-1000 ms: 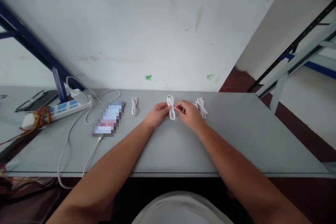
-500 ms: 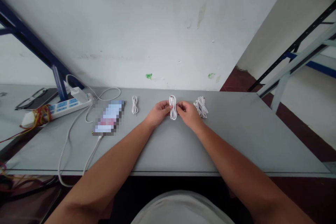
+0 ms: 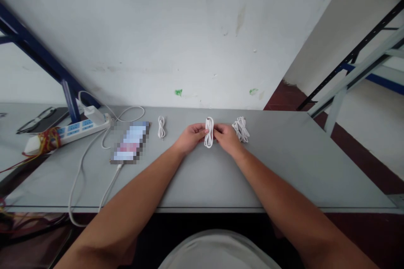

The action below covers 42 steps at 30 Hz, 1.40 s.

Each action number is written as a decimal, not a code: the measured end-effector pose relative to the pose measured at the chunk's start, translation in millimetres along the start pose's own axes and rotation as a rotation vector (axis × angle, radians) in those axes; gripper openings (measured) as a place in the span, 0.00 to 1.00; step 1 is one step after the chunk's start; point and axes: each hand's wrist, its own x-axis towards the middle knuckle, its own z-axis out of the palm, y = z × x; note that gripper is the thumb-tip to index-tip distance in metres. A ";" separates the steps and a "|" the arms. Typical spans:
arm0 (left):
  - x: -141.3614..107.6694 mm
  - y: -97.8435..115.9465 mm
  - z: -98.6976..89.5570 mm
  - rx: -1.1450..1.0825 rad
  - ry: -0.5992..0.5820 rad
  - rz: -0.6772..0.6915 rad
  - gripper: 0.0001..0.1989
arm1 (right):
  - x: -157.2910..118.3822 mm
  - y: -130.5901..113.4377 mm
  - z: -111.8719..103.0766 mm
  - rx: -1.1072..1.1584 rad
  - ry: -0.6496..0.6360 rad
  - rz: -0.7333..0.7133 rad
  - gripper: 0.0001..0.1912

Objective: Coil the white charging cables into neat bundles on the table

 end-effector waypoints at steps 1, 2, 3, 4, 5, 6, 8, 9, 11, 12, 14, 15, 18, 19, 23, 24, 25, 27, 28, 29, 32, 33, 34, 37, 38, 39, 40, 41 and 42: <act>-0.2 0.6 0.6 -0.006 0.002 -0.004 0.16 | -0.1 0.7 0.2 -0.008 -0.002 -0.004 0.14; -0.4 1.4 1.2 -0.008 -0.002 -0.008 0.16 | -0.2 1.2 0.4 -0.014 0.000 -0.010 0.14; -0.8 2.2 1.8 -0.007 -0.009 -0.012 0.16 | -0.1 1.6 0.4 -0.019 0.003 -0.020 0.14; -1.1 2.8 2.4 -0.005 -0.017 -0.014 0.16 | 0.0 1.8 0.3 -0.023 0.005 -0.034 0.14; -1.4 3.4 2.7 -0.003 -0.022 -0.016 0.17 | 0.2 1.7 -0.1 -0.029 0.004 -0.049 0.14; -1.7 3.7 2.8 -0.003 -0.023 -0.016 0.17 | 0.5 1.3 -0.6 -0.037 0.002 -0.064 0.13; -1.9 3.7 2.5 -0.006 -0.015 -0.019 0.17 | 0.8 -0.5 -2.2 -0.055 -0.011 -0.086 0.13; -1.9 3.4 2.2 -0.006 -0.013 -0.021 0.16 | 0.8 -1.9 -3.3 -0.063 -0.018 -0.091 0.13; -1.3 2.3 1.5 0.007 -0.026 -0.030 0.15 | 0.0 -5.3 -5.7 -0.098 -0.018 -0.093 0.12; -0.9 1.7 1.1 0.021 -0.035 -0.034 0.15 | -0.7 -7.2 -6.9 -0.133 -0.010 -0.094 0.12; -0.1 0.7 0.0 0.060 -0.048 -0.033 0.15 | -2.5 -10.8 -9.0 -0.226 0.024 -0.109 0.10; 0.2 0.7 -0.7 0.089 -0.049 -0.025 0.15 | -3.4 -12.3 -9.9 -0.272 0.042 -0.124 0.10; -0.2 3.9 -3.3 0.243 -0.012 0.057 0.15 | -5.4 -15.4 -10.9 -0.338 0.078 -0.171 0.10; -0.8 6.0 -4.0 0.315 0.014 0.098 0.14 | -5.7 -15.8 -10.8 -0.340 0.074 -0.179 0.10; -4.1 14.6 -3.3 0.452 0.072 0.229 0.10 | -6.0 -15.4 -9.0 -0.347 -0.040 -0.157 0.10; -4.7 15.9 -2.3 0.426 0.056 0.237 0.09 | -6.2 -14.9 -8.4 -0.358 -0.091 -0.142 0.10; -5.1 16.5 -1.2 0.384 0.038 0.240 0.09 | -6.5 -14.5 -8.0 -0.376 -0.138 -0.128 0.08; -4.8 15.9 0.4 0.284 0.020 0.236 0.09 | -7.3 -13.6 -7.8 -0.434 -0.199 -0.109 0.06; -4.2 15.1 0.6 0.241 0.028 0.230 0.09 | -7.8 -13.3 -8.1 -0.472 -0.213 -0.106 0.06; -3.4 14.1 0.2 0.208 0.049 0.226 0.10 | -8.3 -13.0 -8.8 -0.509 -0.221 -0.109 0.06; -0.3 11.6 -4.0 0.194 0.161 0.226 0.12 | -9.3 -12.6 -11.9 -0.597 -0.279 -0.140 0.05; 0.5 11.2 -6.0 0.223 0.205 0.233 0.12 | -9.5 -12.6 -13.0 -0.617 -0.306 -0.150 0.05; 1.1 11.1 -8.1 0.266 0.248 0.245 0.12 | -9.7 -12.5 -13.9 -0.634 -0.329 -0.154 0.05; 1.7 11.6 -13.2 0.423 0.357 0.264 0.13 | -10.3 -13.1 -15.5 -0.669 -0.364 -0.137 0.04; 1.7 11.9 -14.3 0.463 0.382 0.259 0.13 | -10.7 -13.8 -15.8 -0.673 -0.368 -0.133 0.04; 1.8 12.1 -14.9 0.492 0.401 0.248 0.13 | -11.2 -14.7 -16.0 -0.671 -0.366 -0.137 0.03; 1.8 12.3 -15.2 0.514 0.418 0.234 0.14 | -11.8 -15.9 -16.2 -0.662 -0.354 -0.148 0.02; 1.8 12.4 -15.2 0.535 0.433 0.219 0.14 | -12.4 -17.4 -16.4 -0.645 -0.327 -0.167 0.02; 1.9 12.3 -15.0 0.558 0.446 0.207 0.14 | -12.9 -19.0 -16.5 -0.618 -0.286 -0.192 0.04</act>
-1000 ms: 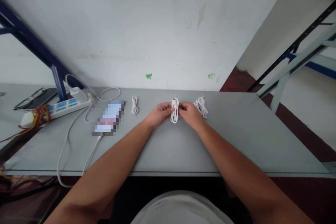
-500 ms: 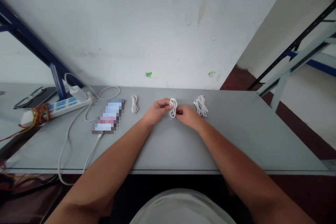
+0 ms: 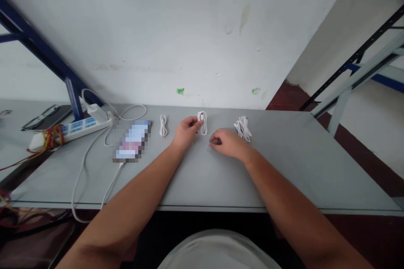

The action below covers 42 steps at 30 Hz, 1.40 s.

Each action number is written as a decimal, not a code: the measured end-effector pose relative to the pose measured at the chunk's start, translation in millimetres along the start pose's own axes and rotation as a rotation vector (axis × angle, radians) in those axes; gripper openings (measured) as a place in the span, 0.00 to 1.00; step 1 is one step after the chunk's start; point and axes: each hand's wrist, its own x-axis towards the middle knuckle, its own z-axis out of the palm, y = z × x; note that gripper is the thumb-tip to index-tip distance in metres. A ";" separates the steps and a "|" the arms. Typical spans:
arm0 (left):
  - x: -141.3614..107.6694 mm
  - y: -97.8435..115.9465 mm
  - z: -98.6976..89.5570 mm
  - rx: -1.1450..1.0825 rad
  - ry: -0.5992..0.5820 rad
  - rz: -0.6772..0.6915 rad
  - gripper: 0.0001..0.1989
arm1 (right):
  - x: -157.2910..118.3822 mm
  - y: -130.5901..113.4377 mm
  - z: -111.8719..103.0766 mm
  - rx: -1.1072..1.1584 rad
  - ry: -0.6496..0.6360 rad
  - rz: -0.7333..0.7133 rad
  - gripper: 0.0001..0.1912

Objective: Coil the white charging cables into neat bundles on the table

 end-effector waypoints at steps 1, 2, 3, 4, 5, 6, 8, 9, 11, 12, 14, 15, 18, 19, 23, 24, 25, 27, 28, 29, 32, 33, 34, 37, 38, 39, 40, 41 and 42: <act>-0.2 0.0 0.4 0.029 0.009 -0.006 0.14 | -0.2 -1.5 -0.7 0.027 0.061 -0.011 0.05; -0.5 0.0 1.0 0.062 0.018 -0.008 0.14 | -0.1 -2.9 -1.1 0.059 0.127 -0.017 0.07; -0.9 -0.1 1.7 0.097 0.026 -0.004 0.14 | 0.3 -4.2 -0.8 0.092 0.189 -0.020 0.08; -1.5 -0.2 2.6 0.133 0.029 0.006 0.14 | 0.9 -5.3 0.1 0.125 0.239 -0.021 0.09; -2.3 -0.3 3.6 0.168 0.030 0.021 0.13 | 1.9 -6.1 1.7 0.155 0.278 -0.020 0.10; -3.3 -0.4 4.8 0.202 0.026 0.041 0.13 | 3.0 -6.5 3.8 0.178 0.304 -0.019 0.10; -5.5 -0.5 7.3 0.246 0.003 0.081 0.12 | 5.6 -6.3 8.9 0.203 0.333 -0.024 0.10; -6.6 -0.5 8.5 0.254 -0.018 0.101 0.11 | 6.8 -5.7 11.4 0.203 0.344 -0.026 0.10; -8.7 -0.6 10.6 0.251 -0.071 0.143 0.11 | 9.1 -3.7 15.3 0.191 0.375 -0.015 0.08; -9.6 -0.7 11.4 0.249 -0.098 0.163 0.12 | 9.9 -2.4 16.5 0.186 0.391 -0.004 0.08; -10.8 -0.5 12.3 0.251 -0.138 0.189 0.12 | 11.3 0.3 17.5 0.184 0.415 0.020 0.07; -11.2 -0.3 12.6 0.253 -0.152 0.191 0.12 | 11.7 1.4 17.5 0.185 0.420 0.028 0.07; -11.6 0.6 12.9 0.257 -0.181 0.176 0.12 | 12.1 3.3 16.3 0.176 0.434 0.027 0.07; -11.6 0.9 13.0 0.257 -0.182 0.174 0.12 | 12.0 3.4 15.8 0.169 0.439 0.020 0.07; -11.4 0.6 12.8 0.265 -0.154 0.176 0.10 | 12.0 3.8 16.1 0.150 0.434 0.014 0.09; -11.2 0.3 12.6 0.268 -0.151 0.172 0.10 | 12.4 4.4 16.9 0.161 0.430 0.023 0.08; -11.0 -0.1 12.5 0.270 -0.152 0.168 0.10 | 12.8 5.2 17.9 0.178 0.427 0.036 0.08; -10.7 -0.8 12.4 0.276 -0.155 0.163 0.10 | 13.8 7.0 19.7 0.222 0.434 0.065 0.06; -10.6 -1.0 12.3 0.277 -0.157 0.164 0.09 | 14.1 7.7 20.3 0.246 0.438 0.076 0.06; -10.5 -1.1 12.3 0.277 -0.161 0.166 0.09 | 14.2 8.1 20.4 0.270 0.440 0.080 0.06; -10.7 -1.2 11.9 0.285 -0.187 0.175 0.08 | 13.8 7.6 18.6 0.329 0.416 0.047 0.08; -10.8 -1.2 11.6 0.298 -0.198 0.181 0.08 | 13.5 7.1 17.6 0.338 0.403 0.031 0.09; -10.9 -1.4 11.3 0.315 -0.207 0.190 0.08 | 13.2 6.7 16.6 0.341 0.393 0.020 0.09; -11.2 -2.4 10.2 0.372 -0.226 0.236 0.07 | 13.0 6.7 14.1 0.334 0.373 0.001 0.09; -11.3 -2.7 9.9 0.386 -0.228 0.254 0.07 | 13.1 7.1 13.6 0.326 0.364 -0.002 0.09; -11.3 -3.0 9.6 0.398 -0.229 0.271 0.07 | 13.2 7.8 13.2 0.318 0.355 -0.002 0.08; -11.3 -3.2 9.4 0.409 -0.230 0.285 0.07 | 13.3 8.4 12.9 0.309 0.348 0.002 0.07; -11.2 -3.2 9.1 0.418 -0.230 0.295 0.07 | 13.3 9.1 12.8 0.302 0.340 0.007 0.07; -11.0 -3.0 8.8 0.427 -0.230 0.301 0.07 | 13.3 9.5 12.7 0.301 0.330 0.011 0.07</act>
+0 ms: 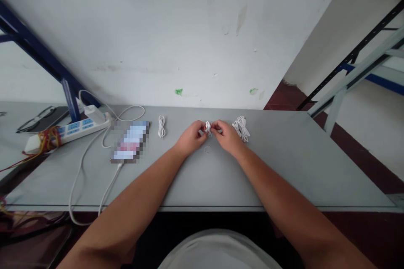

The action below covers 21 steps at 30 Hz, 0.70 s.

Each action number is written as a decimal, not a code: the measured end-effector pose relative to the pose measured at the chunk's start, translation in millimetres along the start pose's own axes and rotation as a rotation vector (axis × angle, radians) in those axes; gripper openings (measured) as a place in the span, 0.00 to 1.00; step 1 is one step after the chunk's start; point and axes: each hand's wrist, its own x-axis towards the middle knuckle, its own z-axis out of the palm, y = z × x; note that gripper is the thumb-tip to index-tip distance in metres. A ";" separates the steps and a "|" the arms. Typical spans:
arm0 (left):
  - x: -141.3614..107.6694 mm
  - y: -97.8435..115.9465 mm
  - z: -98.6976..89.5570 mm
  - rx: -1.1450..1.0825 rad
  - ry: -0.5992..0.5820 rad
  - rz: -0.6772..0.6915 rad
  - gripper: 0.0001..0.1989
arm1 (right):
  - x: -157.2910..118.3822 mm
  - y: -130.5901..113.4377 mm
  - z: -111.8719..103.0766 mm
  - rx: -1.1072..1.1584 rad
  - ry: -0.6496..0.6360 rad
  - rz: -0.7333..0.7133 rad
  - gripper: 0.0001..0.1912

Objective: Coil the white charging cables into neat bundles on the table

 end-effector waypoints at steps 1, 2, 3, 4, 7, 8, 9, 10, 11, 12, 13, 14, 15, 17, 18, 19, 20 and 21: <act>0.2 0.1 -0.5 0.012 -0.004 0.005 0.07 | -0.1 0.3 -0.1 0.007 -0.008 0.003 0.07; 0.6 0.4 -1.2 0.025 -0.009 0.011 0.07 | -0.4 0.3 -0.1 0.020 -0.018 0.001 0.07; 0.9 0.9 -1.9 0.039 -0.015 0.017 0.07 | -0.7 0.1 -0.1 0.035 -0.031 -0.007 0.08; 1.3 1.6 -2.7 0.050 -0.025 0.026 0.07 | -1.0 -0.2 0.0 0.048 -0.045 -0.020 0.09; 1.9 4.6 -4.8 0.084 -0.054 0.057 0.07 | -1.9 -1.3 0.2 0.062 -0.071 -0.059 0.10; 1.9 5.6 -5.2 0.101 -0.059 0.061 0.07 | -1.9 -1.4 0.2 0.054 -0.078 -0.065 0.09; 1.8 6.6 -5.5 0.120 -0.059 0.061 0.07 | -1.8 -1.4 0.2 0.044 -0.083 -0.064 0.08; 1.6 7.4 -5.8 0.136 -0.055 0.058 0.07 | -1.6 -1.1 0.2 0.034 -0.086 -0.059 0.07; 1.4 8.1 -5.9 0.145 -0.049 0.052 0.06 | -1.2 -0.7 0.2 0.025 -0.085 -0.051 0.07; 1.2 8.6 -6.1 0.146 -0.045 0.047 0.06 | -0.8 -0.1 0.1 0.018 -0.080 -0.042 0.07; 1.1 9.0 -6.2 0.140 -0.040 0.046 0.06 | -0.5 0.5 0.1 0.014 -0.070 -0.035 0.07; 1.1 9.3 -6.4 0.133 -0.032 0.049 0.07 | -0.2 1.1 -0.1 0.009 -0.057 -0.031 0.07; 1.1 9.5 -6.5 0.126 -0.026 0.055 0.07 | -0.1 1.5 -0.4 0.001 -0.045 -0.032 0.07; 1.3 9.7 -7.0 0.116 -0.023 0.073 0.09 | -0.2 2.3 -1.5 -0.019 -0.029 -0.042 0.07; 1.4 9.6 -7.3 0.112 -0.023 0.083 0.10 | -0.3 2.7 -2.4 -0.032 -0.025 -0.050 0.07; 1.4 9.4 -7.7 0.109 -0.022 0.088 0.10 | -0.4 3.3 -3.3 -0.046 -0.020 -0.054 0.07; 1.5 9.0 -8.2 0.108 -0.018 0.089 0.10 | -0.4 4.0 -4.4 -0.064 -0.014 -0.053 0.06; 1.4 8.4 -8.8 0.111 -0.012 0.084 0.10 | -0.2 4.9 -5.4 -0.082 -0.007 -0.045 0.06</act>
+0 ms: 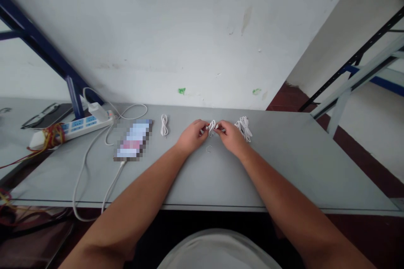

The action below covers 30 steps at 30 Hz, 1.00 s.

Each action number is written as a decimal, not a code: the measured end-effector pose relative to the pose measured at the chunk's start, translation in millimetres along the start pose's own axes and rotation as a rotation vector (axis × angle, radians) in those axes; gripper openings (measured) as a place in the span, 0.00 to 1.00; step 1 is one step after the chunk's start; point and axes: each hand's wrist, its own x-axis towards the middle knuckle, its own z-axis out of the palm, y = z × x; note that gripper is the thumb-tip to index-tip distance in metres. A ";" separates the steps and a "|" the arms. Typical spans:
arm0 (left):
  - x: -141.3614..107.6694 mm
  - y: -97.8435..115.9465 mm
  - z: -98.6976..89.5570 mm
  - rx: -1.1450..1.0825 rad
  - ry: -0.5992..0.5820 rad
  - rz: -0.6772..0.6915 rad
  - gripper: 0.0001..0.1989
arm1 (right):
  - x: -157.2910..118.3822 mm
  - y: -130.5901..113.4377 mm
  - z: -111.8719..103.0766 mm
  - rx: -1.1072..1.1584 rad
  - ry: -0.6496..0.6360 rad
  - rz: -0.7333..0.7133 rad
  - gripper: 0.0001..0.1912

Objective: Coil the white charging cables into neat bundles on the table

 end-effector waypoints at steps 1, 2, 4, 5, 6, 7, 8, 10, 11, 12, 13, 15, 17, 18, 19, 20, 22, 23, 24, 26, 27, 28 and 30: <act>-0.1 -0.9 -0.6 0.006 0.008 -0.009 0.10 | 0.2 1.0 -1.0 -0.021 0.007 0.014 0.05; -0.3 -2.0 -1.1 0.013 0.015 -0.019 0.09 | 0.5 2.0 -1.9 -0.041 0.015 0.031 0.04; -0.5 -4.7 -1.8 0.032 0.024 -0.035 0.08 | 1.0 3.3 -3.6 -0.075 0.025 0.062 0.04; -0.6 -6.2 -2.0 0.043 0.029 -0.041 0.08 | 1.0 3.4 -4.4 -0.090 0.029 0.070 0.04; -0.6 -7.8 -2.0 0.054 0.039 -0.050 0.07 | 0.9 3.1 -5.1 -0.103 0.031 0.074 0.05; -0.7 -9.3 -1.8 0.065 0.052 -0.062 0.07 | 0.7 2.5 -5.7 -0.115 0.032 0.074 0.05; -0.7 -10.8 -1.6 0.076 0.073 -0.083 0.07 | 0.4 1.8 -6.3 -0.124 0.031 0.071 0.05; -1.0 -13.5 -1.4 0.091 0.136 -0.148 0.07 | -0.3 0.3 -7.2 -0.137 0.031 0.068 0.04; -1.2 -14.6 -1.5 0.098 0.171 -0.184 0.07 | -0.5 -0.2 -7.5 -0.143 0.035 0.069 0.04; -1.3 -15.4 -1.9 0.104 0.205 -0.217 0.07 | -0.7 -0.5 -7.9 -0.149 0.041 0.072 0.04; -1.5 -15.8 -2.5 0.110 0.234 -0.243 0.06 | -0.9 -0.5 -8.2 -0.157 0.049 0.075 0.04; -1.6 -15.7 -4.2 0.117 0.271 -0.279 0.05 | -1.0 0.0 -8.8 -0.173 0.067 0.082 0.05; -1.4 -14.5 -5.9 0.127 0.273 -0.315 0.06 | -1.0 0.6 -9.4 -0.192 0.083 0.093 0.05; -1.2 -13.8 -6.5 0.137 0.262 -0.337 0.06 | -1.1 0.8 -9.8 -0.200 0.090 0.101 0.05; -1.0 -13.2 -6.8 0.147 0.244 -0.357 0.07 | -1.1 0.8 -10.2 -0.206 0.098 0.110 0.05; -0.8 -12.9 -6.8 0.155 0.223 -0.372 0.08 | -1.1 0.7 -10.6 -0.211 0.105 0.117 0.05; -0.6 -13.2 -6.1 0.153 0.184 -0.381 0.09 | -1.2 0.5 -11.4 -0.214 0.115 0.128 0.05; -0.6 -13.7 -5.5 0.145 0.169 -0.376 0.09 | -1.2 0.6 -11.7 -0.215 0.118 0.130 0.05; -0.6 -14.4 -4.9 0.137 0.157 -0.367 0.09 | -1.1 0.7 -11.9 -0.219 0.121 0.131 0.05; -0.6 -15.5 -4.0 0.134 0.144 -0.357 0.08 | -1.0 1.2 -12.1 -0.227 0.129 0.134 0.04; -0.7 -15.8 -3.9 0.138 0.141 -0.360 0.09 | -1.0 1.4 -12.0 -0.230 0.136 0.135 0.04; -0.7 -15.8 -4.0 0.144 0.140 -0.368 0.09 | -1.0 1.3 -11.8 -0.231 0.144 0.137 0.04; -0.7 -15.1 -4.9 0.154 0.138 -0.385 0.10 | -1.3 0.3 -11.1 -0.227 0.151 0.138 0.05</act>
